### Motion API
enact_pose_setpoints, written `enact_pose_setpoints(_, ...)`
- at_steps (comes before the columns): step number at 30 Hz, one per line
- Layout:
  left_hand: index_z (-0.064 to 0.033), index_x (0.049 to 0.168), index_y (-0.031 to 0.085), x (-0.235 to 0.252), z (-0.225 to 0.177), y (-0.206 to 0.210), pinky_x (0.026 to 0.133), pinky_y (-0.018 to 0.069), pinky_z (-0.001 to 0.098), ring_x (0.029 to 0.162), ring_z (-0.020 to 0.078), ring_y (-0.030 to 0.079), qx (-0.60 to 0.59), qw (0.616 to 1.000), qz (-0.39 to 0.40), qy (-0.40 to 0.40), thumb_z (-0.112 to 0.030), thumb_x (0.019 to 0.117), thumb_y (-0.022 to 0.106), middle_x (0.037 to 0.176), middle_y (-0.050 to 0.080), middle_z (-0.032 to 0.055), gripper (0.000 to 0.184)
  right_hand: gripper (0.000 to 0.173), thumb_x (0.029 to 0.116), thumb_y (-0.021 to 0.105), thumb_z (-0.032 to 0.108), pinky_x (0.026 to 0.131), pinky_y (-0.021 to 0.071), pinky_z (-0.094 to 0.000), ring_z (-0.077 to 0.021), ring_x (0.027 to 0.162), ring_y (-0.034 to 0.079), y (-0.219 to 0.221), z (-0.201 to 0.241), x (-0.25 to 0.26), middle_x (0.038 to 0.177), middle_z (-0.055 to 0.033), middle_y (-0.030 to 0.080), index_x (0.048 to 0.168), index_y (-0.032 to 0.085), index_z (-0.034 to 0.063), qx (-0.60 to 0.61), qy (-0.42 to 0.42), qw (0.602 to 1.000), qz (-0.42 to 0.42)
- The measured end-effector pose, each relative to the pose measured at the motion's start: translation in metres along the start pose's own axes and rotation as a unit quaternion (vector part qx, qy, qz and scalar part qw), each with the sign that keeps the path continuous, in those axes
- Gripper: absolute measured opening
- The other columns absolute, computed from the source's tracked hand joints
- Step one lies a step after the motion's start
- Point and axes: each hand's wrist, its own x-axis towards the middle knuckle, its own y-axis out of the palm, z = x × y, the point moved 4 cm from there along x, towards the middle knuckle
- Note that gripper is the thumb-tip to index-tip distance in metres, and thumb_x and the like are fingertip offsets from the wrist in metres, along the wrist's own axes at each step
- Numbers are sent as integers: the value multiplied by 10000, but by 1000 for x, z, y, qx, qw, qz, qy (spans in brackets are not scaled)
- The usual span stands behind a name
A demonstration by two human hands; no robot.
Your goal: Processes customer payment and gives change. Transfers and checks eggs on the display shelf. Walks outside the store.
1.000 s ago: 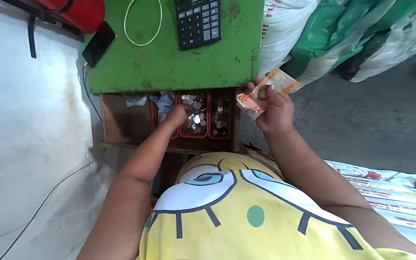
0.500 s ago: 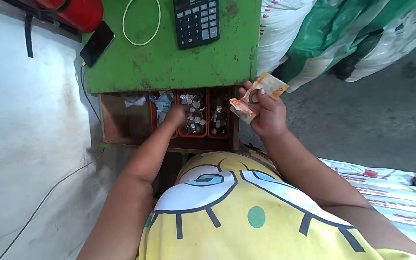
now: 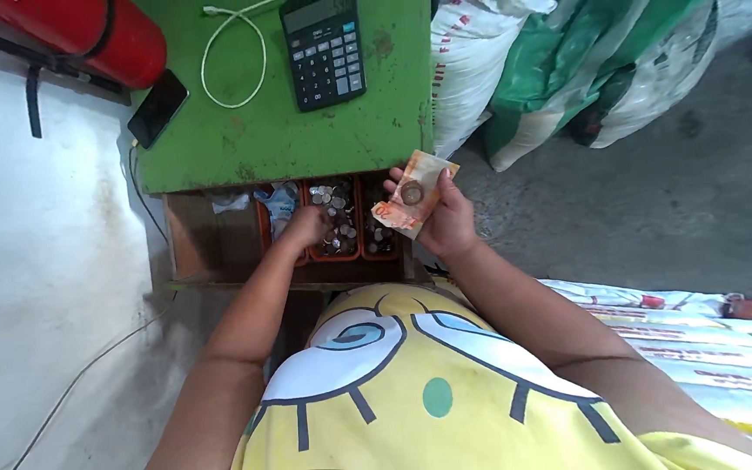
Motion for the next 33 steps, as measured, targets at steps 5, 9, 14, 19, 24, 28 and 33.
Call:
enact_pose_setpoints(5, -35, 1167, 673, -56, -50, -49, 804, 614, 366, 851, 164, 715, -264, 955, -97, 96, -117, 970, 704, 1000, 724, 90, 216, 569, 1115, 106, 440, 996, 561, -435, -264, 1221, 658, 1, -5, 1, 1345, -128, 662, 1411, 457, 104, -20, 27, 999, 3)
enact_pose_setpoints(9, -7, 1124, 686, -80, -90, -56, 748, 621, 293, 816, 126, 709, -375, 897, -106, 206, -42, 953, 695, 975, 726, 74, 174, 599, 1112, 97, 460, 978, 573, -437, -261, 1192, 671, 4, -14, 5, 1315, -129, 673, 1392, 483, 98, -8, 53, 998, 21)
enact_pose_setpoints(14, -23, 1295, 650, -74, -102, -49, 807, 644, 326, 907, 157, 738, -346, 913, -101, 194, -85, 971, 699, 1179, 716, 95, 333, 612, 1108, 110, 483, 913, 600, -455, -255, 1083, 703, 8, -21, 5, 1205, -136, 700, 1341, 518, 90, 13, 83, 996, 5)
enact_pose_setpoints(19, -71, 1110, 721, -49, -60, -46, 799, 610, 367, 849, 157, 722, -195, 975, -97, 49, -169, 1007, 668, 1029, 740, 78, 152, 572, 1115, 112, 465, 930, 595, -439, -276, 1134, 698, -4, -16, 4, 1271, -137, 689, 1390, 467, 110, 22, 88, 996, -26)
enact_pose_setpoints(24, -53, 1078, 771, -2, -12, 11, 970, 505, 647, 1079, 385, 686, 42, 998, 48, -7, -232, 985, 664, 1097, 733, 204, 228, 557, 1119, 101, 436, 937, 592, -433, -266, 1147, 692, -7, -5, 8, 1271, -121, 691, 1397, 462, 115, -26, 42, 998, -26)
enact_pose_setpoints(28, -74, 1117, 751, 20, 10, 41, 990, 477, 684, 1172, 425, 639, 101, 992, 64, -40, -259, 998, 612, 1182, 702, 216, 260, 553, 1120, 98, 429, 936, 592, -430, -267, 1149, 691, -6, 1, 10, 1276, -126, 687, 1381, 471, 116, -27, 20, 999, -26)
enact_pose_setpoints(33, -102, 1145, 750, 25, 10, 36, 1019, 503, 610, 1128, 332, 684, 1, 1000, -13, 10, -249, 963, 696, 1141, 741, 141, 240, 549, 1119, 107, 442, 928, 595, -439, -266, 1144, 692, -14, 9, 9, 1279, -120, 689, 1392, 461, 124, -15, 0, 999, -45)
